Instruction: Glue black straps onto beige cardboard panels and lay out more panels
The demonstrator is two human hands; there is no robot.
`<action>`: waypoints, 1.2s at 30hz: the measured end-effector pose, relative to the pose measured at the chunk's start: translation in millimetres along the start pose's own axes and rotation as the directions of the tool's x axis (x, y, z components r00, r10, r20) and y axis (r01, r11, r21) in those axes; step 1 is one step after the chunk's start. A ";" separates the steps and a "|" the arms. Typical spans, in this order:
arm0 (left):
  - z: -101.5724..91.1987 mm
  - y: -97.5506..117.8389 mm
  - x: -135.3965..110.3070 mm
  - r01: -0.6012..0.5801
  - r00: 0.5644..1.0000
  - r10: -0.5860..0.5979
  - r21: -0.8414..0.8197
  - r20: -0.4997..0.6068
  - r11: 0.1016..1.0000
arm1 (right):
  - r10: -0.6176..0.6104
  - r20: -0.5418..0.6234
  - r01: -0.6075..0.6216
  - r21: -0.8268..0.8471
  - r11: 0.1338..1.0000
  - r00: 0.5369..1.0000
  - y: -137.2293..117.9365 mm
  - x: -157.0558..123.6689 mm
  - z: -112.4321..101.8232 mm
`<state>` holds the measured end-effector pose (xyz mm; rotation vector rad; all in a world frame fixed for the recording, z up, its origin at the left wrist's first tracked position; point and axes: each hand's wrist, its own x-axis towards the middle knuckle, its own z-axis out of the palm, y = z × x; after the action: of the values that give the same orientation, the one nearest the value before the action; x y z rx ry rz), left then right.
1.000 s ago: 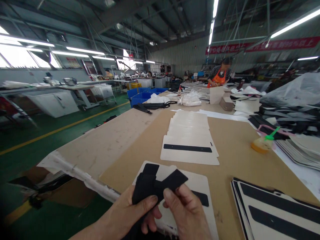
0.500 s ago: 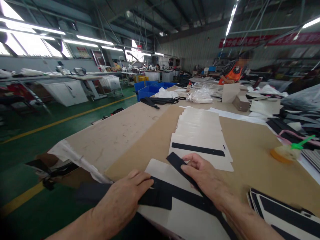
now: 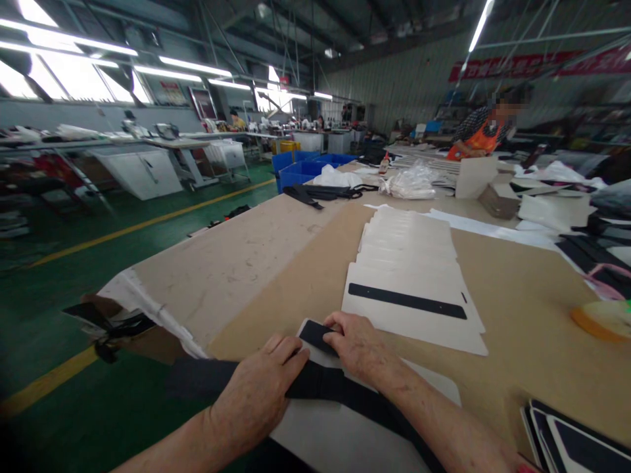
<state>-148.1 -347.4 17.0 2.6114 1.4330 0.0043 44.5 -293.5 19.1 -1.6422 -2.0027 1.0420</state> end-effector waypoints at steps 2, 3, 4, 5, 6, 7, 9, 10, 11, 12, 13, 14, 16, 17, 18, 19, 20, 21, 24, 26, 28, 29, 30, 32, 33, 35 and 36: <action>1.0 0.1 -0.5 0.017 1.000 -0.017 0.017 -0.004 1.000 | -0.003 0.007 0.003 -0.019 1.000 1.000 0.6 0.9 0.4; 1.7 0.0 -0.8 0.021 1.000 -0.021 0.026 -0.005 0.999 | -0.005 0.012 0.006 -0.022 1.000 1.000 0.8 1.1 0.4; 2.4 -0.3 -1.2 0.018 1.000 -0.018 0.034 -0.006 0.999 | -0.007 0.017 0.007 -0.024 1.000 1.000 0.8 1.2 0.2; 3.2 -0.6 -1.4 0.012 1.000 -0.012 0.039 -0.007 0.999 | -0.006 0.020 0.007 -0.028 1.000 1.000 0.7 1.2 0.0; 3.9 -1.1 -1.4 0.005 1.000 -0.005 0.045 -0.004 0.999 | -0.004 0.022 0.004 -0.033 0.999 1.000 0.4 1.2 -0.2; 4.5 -1.5 -1.3 -0.001 1.000 0.001 0.049 0.000 0.999 | -0.001 0.023 0.002 -0.040 0.999 1.000 0.1 1.2 -0.4; 5.1 -2.3 -0.4 -0.017 1.000 0.016 0.056 0.011 0.998 | 0.008 0.025 -0.006 -0.056 0.998 1.000 -0.6 1.4 -0.3; 5.0 -2.7 0.2 -0.024 1.000 0.023 0.058 0.018 0.998 | 0.012 0.025 -0.010 -0.064 0.998 1.000 -1.0 1.7 0.1; 4.6 -3.0 0.9 -0.031 0.999 0.030 0.060 0.022 0.998 | 0.014 0.026 -0.012 -0.073 0.997 1.000 -1.4 2.2 0.7; 4.1 -3.2 1.5 -0.041 0.999 0.040 0.062 0.028 0.997 | 0.016 0.026 -0.013 -0.081 0.997 1.000 -1.8 2.9 1.7; 3.3 -3.4 2.1 -0.050 0.998 0.048 0.065 0.034 0.997 | 0.016 0.023 -0.014 -0.087 0.996 1.000 -2.3 3.7 2.7; 2.6 -3.6 2.6 -0.055 0.998 0.053 0.070 0.037 0.996 | 0.016 0.017 -0.014 -0.092 0.996 1.000 -2.9 4.5 3.5; 1.7 -4.0 3.1 -0.055 0.998 0.053 0.082 0.037 0.995 | 0.020 0.004 -0.020 -0.088 0.996 1.000 -3.8 5.0 2.7; 1.6 -4.3 3.1 -0.054 0.998 0.052 0.086 0.034 0.995 | 0.026 0.006 -0.026 -0.076 0.997 1.000 -3.7 3.9 -0.2; 1.9 -4.5 3.1 -0.056 0.998 0.053 0.089 0.030 0.994 | 0.030 0.021 -0.028 -0.057 0.998 0.999 -2.5 1.3 -5.2; 2.3 -4.8 3.1 -0.063 0.998 0.061 0.090 0.026 0.994 | 0.028 0.054 -0.027 -0.028 0.999 0.998 0.0 -2.9 -12.8; 3.0 -5.1 3.0 -0.076 0.997 0.075 0.089 0.023 0.993 | 0.021 0.104 -0.022 0.009 1.000 0.994 4.1 -9.1 -22.8; 3.8 -5.5 3.1 -0.087 0.996 0.086 0.088 0.018 0.992 | 0.015 0.160 -0.023 0.050 0.998 0.987 10.2 -17.2 -34.8; 6.3 -7.0 3.7 -0.089 0.996 0.089 0.082 0.007 0.993 | 0.062 0.271 -0.094 0.106 0.990 0.961 38.2 -49.9 -74.5; 8.0 -8.5 4.3 -0.091 0.996 0.091 0.083 0.009 0.992 | 0.157 0.239 -0.185 0.097 0.978 0.958 60.7 -74.0 -93.3; 9.7 -10.1 4.8 -0.100 0.995 0.100 0.096 0.012 0.990 | 0.265 0.142 -0.283 0.129 0.950 0.954 82.2 -94.8 -99.1; 10.4 -10.7 4.9 -0.102 0.995 0.101 0.105 0.012 0.989 | 0.316 0.087 -0.327 0.167 0.930 0.945 91.5 -103.0 -97.2; 11.0 -11.3 5.0 -0.099 0.995 0.099 0.117 0.007 0.988 | 0.362 0.031 -0.361 0.207 0.909 0.932 99.4 -109.6 -92.8; 11.6 -12.0 5.1 -0.086 0.996 0.087 0.139 -0.002 0.987 | 0.428 -0.061 -0.400 0.257 0.880 0.902 110.1 -118.1 -80.5; 11.5 -12.0 5.2 -0.079 0.997 0.080 0.149 -0.002 0.986 | 0.444 -0.102 -0.408 0.256 0.876 0.890 112.8 -120.5 -74.3; 10.6 -11.7 5.8 -0.062 0.998 0.061 0.161 0.010 0.985 | 0.456 -0.181 -0.417 0.215 0.883 0.871 114.2 -122.7 -65.1; 9.9 -11.3 6.3 -0.056 0.998 0.053 0.164 0.021 0.985 | 0.457 -0.214 -0.423 0.187 0.887 0.864 113.7 -123.0 -62.3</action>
<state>-153.4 -337.5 5.1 2.7738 1.4125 -0.1343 197.8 -383.5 1.0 -2.0942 -1.3920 1.0206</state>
